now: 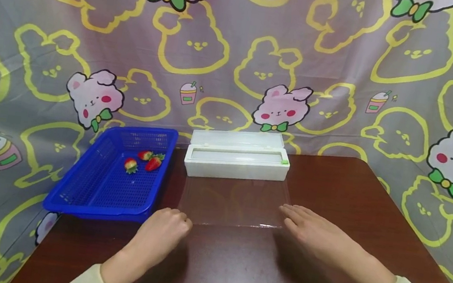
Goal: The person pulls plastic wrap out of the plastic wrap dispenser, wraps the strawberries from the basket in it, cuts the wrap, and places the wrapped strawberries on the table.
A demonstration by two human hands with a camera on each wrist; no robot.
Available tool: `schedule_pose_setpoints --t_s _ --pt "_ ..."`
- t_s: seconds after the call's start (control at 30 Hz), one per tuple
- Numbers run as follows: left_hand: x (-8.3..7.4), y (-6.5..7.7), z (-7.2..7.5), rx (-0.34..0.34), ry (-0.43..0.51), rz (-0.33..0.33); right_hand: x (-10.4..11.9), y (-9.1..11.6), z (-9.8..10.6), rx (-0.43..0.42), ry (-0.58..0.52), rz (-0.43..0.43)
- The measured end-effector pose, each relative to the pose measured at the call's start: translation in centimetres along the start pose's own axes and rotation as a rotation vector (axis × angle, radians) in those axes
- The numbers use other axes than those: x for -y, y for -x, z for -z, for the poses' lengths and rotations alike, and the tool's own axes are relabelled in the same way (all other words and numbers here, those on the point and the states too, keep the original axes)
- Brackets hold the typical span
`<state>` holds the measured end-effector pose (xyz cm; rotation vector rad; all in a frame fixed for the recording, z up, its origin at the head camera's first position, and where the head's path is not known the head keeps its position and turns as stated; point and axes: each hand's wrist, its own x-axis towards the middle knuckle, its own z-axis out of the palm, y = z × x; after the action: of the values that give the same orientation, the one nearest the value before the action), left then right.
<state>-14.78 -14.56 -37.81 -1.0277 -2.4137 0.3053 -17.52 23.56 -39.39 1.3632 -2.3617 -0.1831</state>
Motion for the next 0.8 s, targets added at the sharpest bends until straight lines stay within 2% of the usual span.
schedule_pose_setpoints --t_s 0.17,0.33,0.47,0.63,0.8 --pt "-0.6 0.5 -0.6 0.009 -0.027 -0.05 1.0 0.5 -0.9 -0.028 0.017 0.026" --pt "-1.0 1.0 -1.6 -0.003 -0.033 -0.059 1.6 1.1 -2.1 -0.023 0.019 0.009" --pt "-1.4 1.0 -2.4 0.013 -0.05 -0.062 1.8 1.4 -3.0 -0.013 0.045 0.003" --pt "-1.8 0.5 -3.4 0.064 -0.09 -0.07 1.7 1.6 -4.4 0.041 0.003 -0.008" --pt "-2.1 0.6 -4.5 0.101 -0.092 -0.084 1.9 1.9 -5.9 0.105 -0.036 -0.016"
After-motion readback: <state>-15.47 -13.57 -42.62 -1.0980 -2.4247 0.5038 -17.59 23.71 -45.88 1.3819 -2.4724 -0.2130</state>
